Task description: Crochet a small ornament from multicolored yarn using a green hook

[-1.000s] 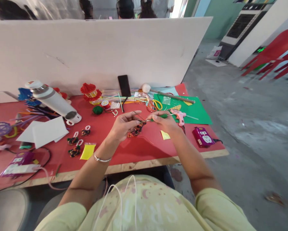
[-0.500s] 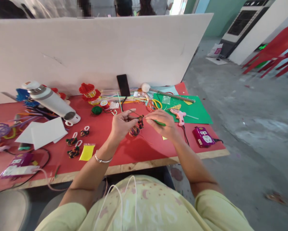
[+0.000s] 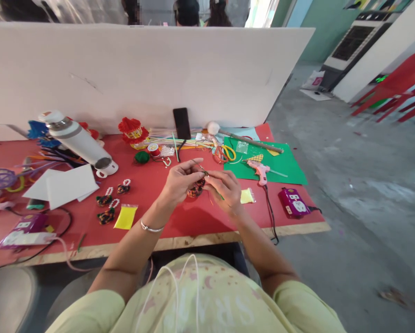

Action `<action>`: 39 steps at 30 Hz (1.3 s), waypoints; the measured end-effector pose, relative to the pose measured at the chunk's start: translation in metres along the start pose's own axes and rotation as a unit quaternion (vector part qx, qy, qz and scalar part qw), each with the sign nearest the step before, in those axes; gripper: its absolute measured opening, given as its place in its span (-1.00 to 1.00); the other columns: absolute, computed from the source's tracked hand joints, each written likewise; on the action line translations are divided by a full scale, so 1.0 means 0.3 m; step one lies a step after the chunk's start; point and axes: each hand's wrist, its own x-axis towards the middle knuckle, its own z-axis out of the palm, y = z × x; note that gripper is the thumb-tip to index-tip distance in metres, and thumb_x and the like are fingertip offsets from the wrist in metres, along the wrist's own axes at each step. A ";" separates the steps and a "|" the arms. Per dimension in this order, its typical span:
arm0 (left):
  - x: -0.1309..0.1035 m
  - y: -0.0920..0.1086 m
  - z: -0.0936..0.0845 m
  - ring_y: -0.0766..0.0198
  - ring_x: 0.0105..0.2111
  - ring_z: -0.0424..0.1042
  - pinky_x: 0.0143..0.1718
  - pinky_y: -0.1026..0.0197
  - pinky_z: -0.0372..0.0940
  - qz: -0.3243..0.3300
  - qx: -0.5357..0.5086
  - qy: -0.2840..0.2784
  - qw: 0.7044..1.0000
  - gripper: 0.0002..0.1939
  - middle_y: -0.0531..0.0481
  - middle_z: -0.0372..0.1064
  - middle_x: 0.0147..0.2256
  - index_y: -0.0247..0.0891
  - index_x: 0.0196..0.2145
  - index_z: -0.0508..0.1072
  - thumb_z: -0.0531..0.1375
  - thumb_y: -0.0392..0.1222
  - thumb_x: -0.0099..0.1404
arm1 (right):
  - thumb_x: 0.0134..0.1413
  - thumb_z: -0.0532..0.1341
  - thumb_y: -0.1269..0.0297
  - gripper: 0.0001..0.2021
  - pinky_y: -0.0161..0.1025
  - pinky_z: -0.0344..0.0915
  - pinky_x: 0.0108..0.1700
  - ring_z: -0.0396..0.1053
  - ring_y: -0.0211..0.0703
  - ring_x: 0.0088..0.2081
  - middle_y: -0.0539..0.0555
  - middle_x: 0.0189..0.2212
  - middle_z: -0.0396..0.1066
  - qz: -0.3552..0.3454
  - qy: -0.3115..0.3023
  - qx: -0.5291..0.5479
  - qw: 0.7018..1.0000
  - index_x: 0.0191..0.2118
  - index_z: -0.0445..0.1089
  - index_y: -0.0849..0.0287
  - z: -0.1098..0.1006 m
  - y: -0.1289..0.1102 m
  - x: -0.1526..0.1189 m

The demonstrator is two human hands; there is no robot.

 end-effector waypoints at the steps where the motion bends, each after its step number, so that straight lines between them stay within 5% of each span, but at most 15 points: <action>1: 0.000 0.002 -0.008 0.53 -0.65 0.25 -0.66 0.43 -0.01 -0.015 -0.005 -0.011 1.000 -0.47 0.08 0.49 -0.47 -0.33 -0.08 0.65 0.56 -0.32 -0.07 | 0.26 0.36 0.37 -0.62 0.01 0.53 -0.01 0.58 -0.02 -0.02 0.12 0.02 0.63 -0.002 -0.003 -0.001 1.000 0.14 0.49 -0.13 -0.002 0.000 -0.001; 9: -0.011 0.012 -0.023 0.61 -0.71 0.08 -0.69 0.42 -0.15 -0.054 -0.038 -0.045 0.997 -0.49 0.12 0.42 -0.50 -0.33 -0.07 0.66 0.55 -0.32 -0.04 | 0.24 0.38 0.38 -0.60 -0.01 0.51 -0.01 0.58 -0.04 -0.02 0.10 0.02 0.64 -0.024 0.002 -0.015 1.000 0.13 0.49 -0.14 -0.006 -0.012 0.003; 16: -0.031 -0.003 -0.011 0.41 -0.48 0.46 -0.47 0.41 0.27 0.054 0.025 -0.003 0.998 -0.38 0.02 0.55 -0.45 -0.38 0.03 0.60 0.52 -0.35 -0.03 | 0.25 0.37 0.40 -0.62 -0.04 0.52 -0.05 0.57 -0.06 -0.07 0.09 -0.04 0.64 -0.028 -0.014 0.019 0.999 0.13 0.51 -0.11 -0.005 -0.015 0.021; 22: -0.037 0.019 -0.033 0.62 -0.72 0.01 -0.67 0.43 -0.14 -0.083 -0.045 -0.081 0.992 -0.40 0.16 0.39 -0.55 -0.33 0.04 0.60 0.54 -0.25 0.01 | 0.19 0.41 0.42 -0.47 -0.03 0.52 0.00 0.56 -0.03 0.01 0.07 0.03 0.64 -0.046 0.065 -0.034 0.996 0.21 0.46 -0.22 0.026 -0.036 -0.003; 24: -0.033 0.037 -0.047 0.60 -0.71 0.04 -0.67 0.43 -0.14 -0.095 -0.027 -0.087 0.991 -0.37 0.16 0.38 -0.56 -0.35 0.03 0.61 0.55 -0.25 -0.04 | 0.19 0.42 0.38 -0.50 -0.05 0.54 -0.02 0.57 -0.06 -0.02 0.05 -0.01 0.66 -0.065 0.041 -0.004 0.997 0.19 0.48 -0.20 0.010 -0.023 0.015; 28: -0.021 0.076 -0.069 0.50 -0.67 0.20 -0.66 0.38 -0.03 -0.031 0.119 -0.038 0.992 -0.28 0.02 0.52 -0.50 -0.43 0.07 0.60 0.56 -0.27 -0.09 | 0.23 0.40 0.28 -0.66 -0.04 0.54 0.01 0.60 -0.07 -0.04 0.05 -0.01 0.69 -0.080 -0.102 0.075 0.989 0.10 0.55 -0.10 -0.070 0.018 0.090; 34: -0.013 0.082 -0.072 0.41 -0.58 0.34 -0.58 0.36 0.10 -0.023 0.204 -0.079 0.976 -0.40 -0.01 0.55 -0.46 -0.38 0.00 0.66 0.51 -0.30 -0.07 | 0.31 0.33 0.21 -0.86 -0.01 0.54 0.07 0.64 -0.07 -0.05 0.07 -0.11 0.71 0.041 -0.193 0.202 0.959 -0.07 0.61 -0.01 -0.178 0.016 0.160; 39: -0.007 0.074 -0.063 0.48 -0.63 0.22 -0.62 0.37 0.00 -0.080 0.128 -0.167 0.974 -0.55 0.02 0.45 -0.51 -0.36 -0.12 0.70 0.50 -0.32 -0.04 | 0.28 0.33 0.02 -0.75 -0.05 0.59 -0.06 0.66 -0.04 -0.16 0.09 -0.24 0.71 0.228 -0.194 0.362 0.883 -0.23 0.65 0.06 -0.172 0.058 0.121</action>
